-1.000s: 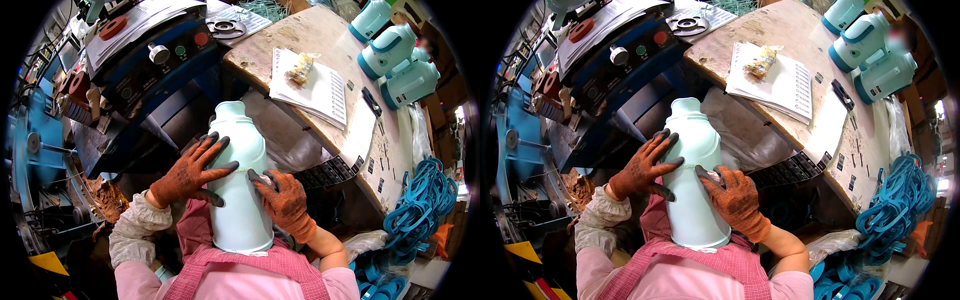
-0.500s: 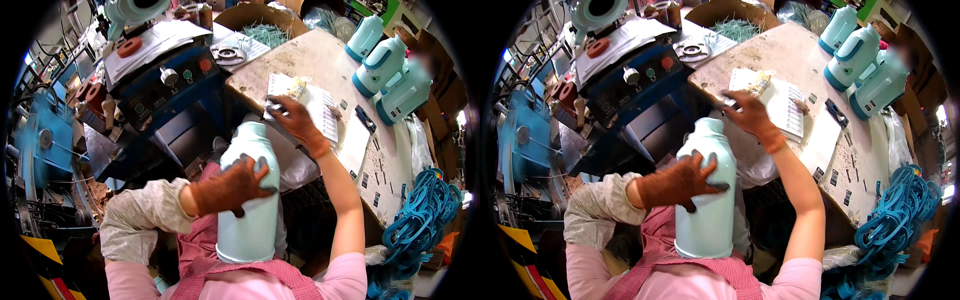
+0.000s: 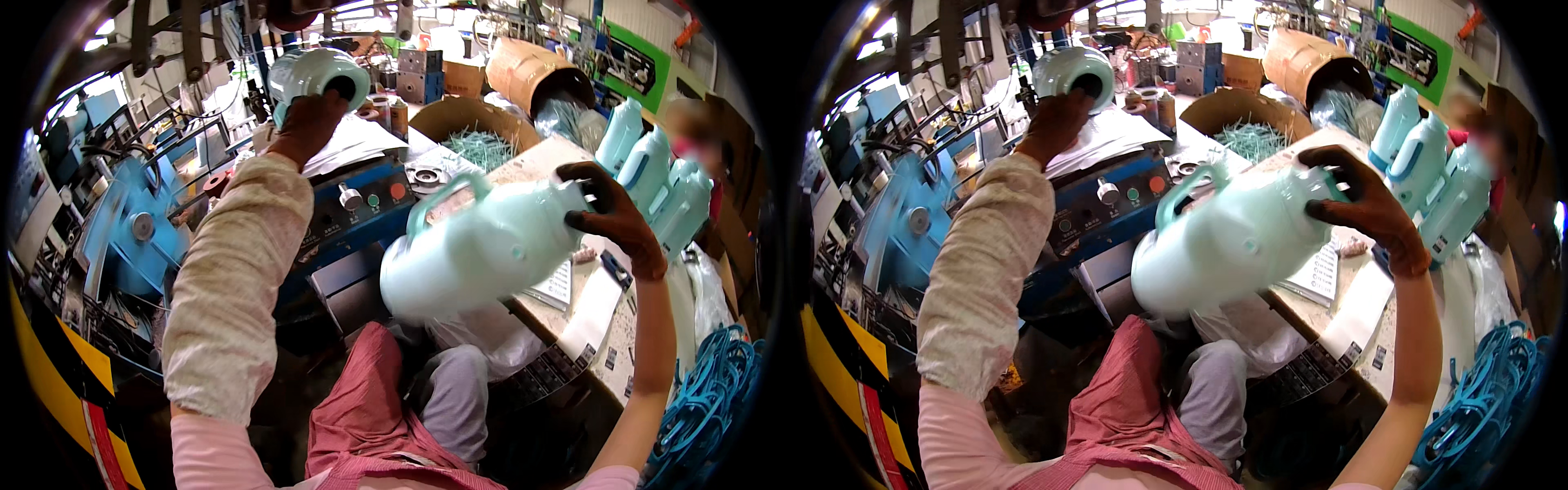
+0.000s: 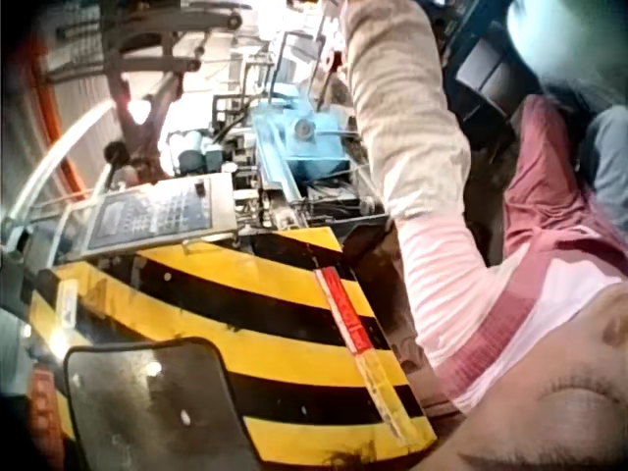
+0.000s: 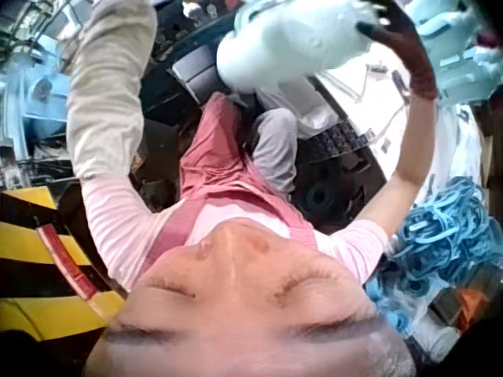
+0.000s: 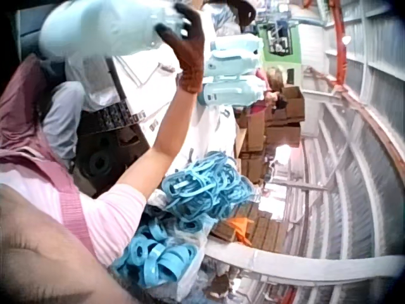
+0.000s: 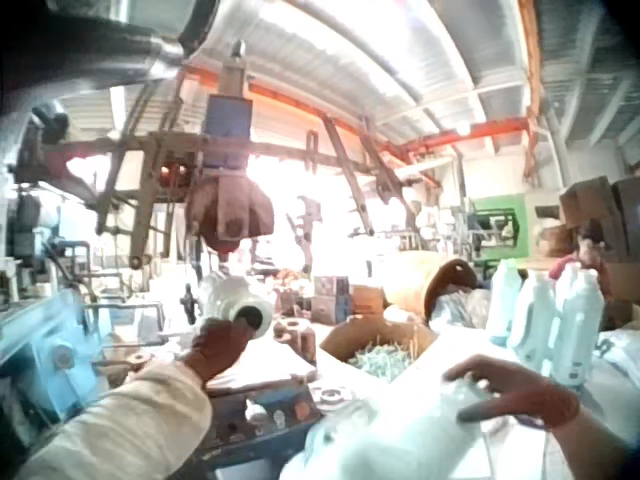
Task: The person assembles light blue kettles by screwing on the lids and attaching blue plastic handles. They work at a cluttered table in a workshop, handling the kettle bodies and components one at a time. The person repeatedly picks up a kettle, secures the lid, and snaps a handle into place before moving to the next unit.
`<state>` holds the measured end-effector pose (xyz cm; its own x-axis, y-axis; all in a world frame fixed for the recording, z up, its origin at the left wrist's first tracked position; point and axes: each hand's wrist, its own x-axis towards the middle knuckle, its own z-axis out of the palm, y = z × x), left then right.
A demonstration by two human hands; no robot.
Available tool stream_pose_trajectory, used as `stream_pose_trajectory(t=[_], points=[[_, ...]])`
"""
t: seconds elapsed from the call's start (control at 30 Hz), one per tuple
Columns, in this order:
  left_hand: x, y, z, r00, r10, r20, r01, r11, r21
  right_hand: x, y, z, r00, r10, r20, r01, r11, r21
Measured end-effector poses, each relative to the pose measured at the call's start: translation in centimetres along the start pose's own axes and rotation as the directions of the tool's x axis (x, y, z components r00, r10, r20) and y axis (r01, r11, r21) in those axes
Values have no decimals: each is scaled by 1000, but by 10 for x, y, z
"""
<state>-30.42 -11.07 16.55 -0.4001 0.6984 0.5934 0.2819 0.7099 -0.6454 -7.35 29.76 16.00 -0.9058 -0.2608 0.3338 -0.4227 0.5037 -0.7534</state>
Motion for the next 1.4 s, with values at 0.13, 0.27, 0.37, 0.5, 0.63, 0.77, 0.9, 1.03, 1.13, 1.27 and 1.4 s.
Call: stream_pose_trajectory(t=[0.13, 0.27, 0.37, 0.5, 0.63, 0.77, 0.9, 1.03, 1.13, 1.27, 1.4], points=[[-15, 41, -76, 978, 133, -162, -145, 987, -64, 4, 21, -2, 873, -304, -383, 255, 951, -174], [-92, 135, -178, 941, 16, -338, -156, 907, -391, 44, 44, 13, 710, -495, -501, 365, 867, -339], [-137, 176, -209, 933, 273, -237, -359, 777, -518, 77, 40, 45, 603, -569, -559, 419, 822, -385], [-165, 229, -217, 506, 806, -306, -833, 365, -416, 103, -2, 106, 482, -698, -530, 515, 715, -473], [-180, 270, -221, 379, 703, -602, -696, -212, -686, 115, -43, 160, 472, -798, -374, 588, 601, -541], [-150, 278, -142, 744, 443, -500, 124, -827, -549, 151, -47, 189, 502, -805, -317, 552, 580, -599], [-138, 233, -11, 937, 349, 5, -73, 211, -975, 224, -39, 196, 484, -837, -257, 589, 528, -612], [-142, 196, 81, 950, 129, 284, 154, 599, -786, 289, -28, 218, 499, -838, -221, 568, 509, -646], [-132, 189, 121, 913, 31, 407, 256, 731, -632, 310, -27, 225, 613, -764, -203, 445, 546, -710], [-127, 190, 156, 849, 57, 525, 188, 897, -401, 260, -30, 220, 503, -831, -237, 412, 472, -779], [-113, 183, 205, 898, 83, 432, 158, 856, -493, 128, 10, 203, 643, -732, -227, 540, 643, -544]])
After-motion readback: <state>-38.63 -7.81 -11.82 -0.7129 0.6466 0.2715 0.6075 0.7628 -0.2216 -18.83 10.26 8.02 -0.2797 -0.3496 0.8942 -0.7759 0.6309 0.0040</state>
